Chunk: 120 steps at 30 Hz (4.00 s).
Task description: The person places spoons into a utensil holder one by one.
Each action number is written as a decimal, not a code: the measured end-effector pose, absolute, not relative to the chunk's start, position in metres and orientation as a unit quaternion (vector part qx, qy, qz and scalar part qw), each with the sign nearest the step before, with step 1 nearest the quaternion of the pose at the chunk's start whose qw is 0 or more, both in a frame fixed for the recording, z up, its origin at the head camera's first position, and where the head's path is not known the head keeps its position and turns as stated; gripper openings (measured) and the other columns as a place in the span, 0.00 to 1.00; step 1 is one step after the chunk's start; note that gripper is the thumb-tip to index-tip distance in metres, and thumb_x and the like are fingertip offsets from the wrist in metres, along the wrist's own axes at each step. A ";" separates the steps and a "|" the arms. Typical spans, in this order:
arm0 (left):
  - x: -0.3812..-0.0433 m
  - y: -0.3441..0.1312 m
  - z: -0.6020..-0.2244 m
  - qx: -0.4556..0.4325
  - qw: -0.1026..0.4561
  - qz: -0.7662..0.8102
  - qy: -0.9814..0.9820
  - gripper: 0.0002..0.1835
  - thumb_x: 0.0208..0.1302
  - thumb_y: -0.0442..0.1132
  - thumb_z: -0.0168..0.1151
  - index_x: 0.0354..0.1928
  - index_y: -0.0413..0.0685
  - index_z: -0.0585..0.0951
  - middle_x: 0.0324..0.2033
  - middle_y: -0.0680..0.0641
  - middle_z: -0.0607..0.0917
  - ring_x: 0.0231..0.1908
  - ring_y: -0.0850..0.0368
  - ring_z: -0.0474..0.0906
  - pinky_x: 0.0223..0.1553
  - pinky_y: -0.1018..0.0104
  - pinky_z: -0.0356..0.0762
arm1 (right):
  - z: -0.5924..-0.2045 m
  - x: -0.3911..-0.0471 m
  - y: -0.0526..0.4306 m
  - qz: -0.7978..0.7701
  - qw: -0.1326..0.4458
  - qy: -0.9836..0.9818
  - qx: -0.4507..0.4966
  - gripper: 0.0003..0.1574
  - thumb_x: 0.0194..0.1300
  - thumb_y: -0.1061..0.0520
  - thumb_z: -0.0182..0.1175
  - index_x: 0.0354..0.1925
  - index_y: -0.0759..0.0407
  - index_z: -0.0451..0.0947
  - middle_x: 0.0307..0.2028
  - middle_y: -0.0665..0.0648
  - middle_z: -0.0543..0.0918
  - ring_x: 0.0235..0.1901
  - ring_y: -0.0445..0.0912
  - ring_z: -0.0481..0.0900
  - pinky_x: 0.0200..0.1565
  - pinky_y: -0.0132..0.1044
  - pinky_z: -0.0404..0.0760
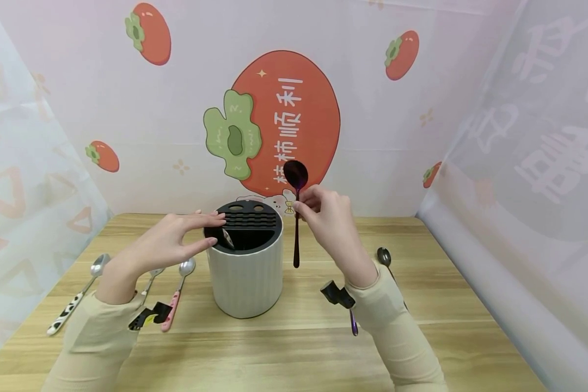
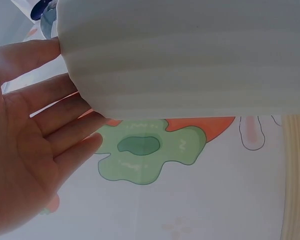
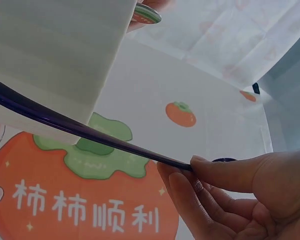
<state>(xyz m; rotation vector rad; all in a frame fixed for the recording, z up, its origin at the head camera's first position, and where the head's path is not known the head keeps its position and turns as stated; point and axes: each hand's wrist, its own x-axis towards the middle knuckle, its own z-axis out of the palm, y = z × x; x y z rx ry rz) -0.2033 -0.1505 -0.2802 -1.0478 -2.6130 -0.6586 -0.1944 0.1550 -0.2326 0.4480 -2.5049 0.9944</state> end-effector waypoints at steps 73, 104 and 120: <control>-0.203 -0.150 -0.281 -0.359 0.128 -0.221 -0.898 0.21 0.64 0.46 0.60 0.57 0.46 0.78 0.58 0.48 0.78 0.61 0.45 0.72 0.65 0.49 0.64 | -0.204 -0.211 0.117 0.412 0.282 -0.840 0.214 0.11 0.60 0.51 0.65 0.36 0.57 0.82 0.28 0.51 0.86 0.25 0.40 0.83 0.27 0.29 0.78; -0.202 -0.150 -0.282 -0.363 0.135 -0.230 -0.893 0.20 0.64 0.45 0.61 0.56 0.46 0.79 0.57 0.47 0.79 0.61 0.43 0.71 0.65 0.49 0.63 | -0.214 -0.213 0.123 0.403 0.231 -0.859 0.214 0.07 0.56 0.55 0.69 0.31 0.58 0.84 0.26 0.53 0.87 0.24 0.39 0.84 0.27 0.32 0.79; -0.202 -0.149 -0.282 -0.365 0.139 -0.223 -0.893 0.20 0.64 0.45 0.60 0.56 0.45 0.79 0.57 0.47 0.79 0.61 0.43 0.72 0.64 0.48 0.64 | -0.218 -0.213 0.125 0.405 0.201 -0.868 0.204 0.05 0.54 0.55 0.70 0.30 0.56 0.86 0.26 0.52 0.87 0.23 0.40 0.83 0.29 0.34 0.82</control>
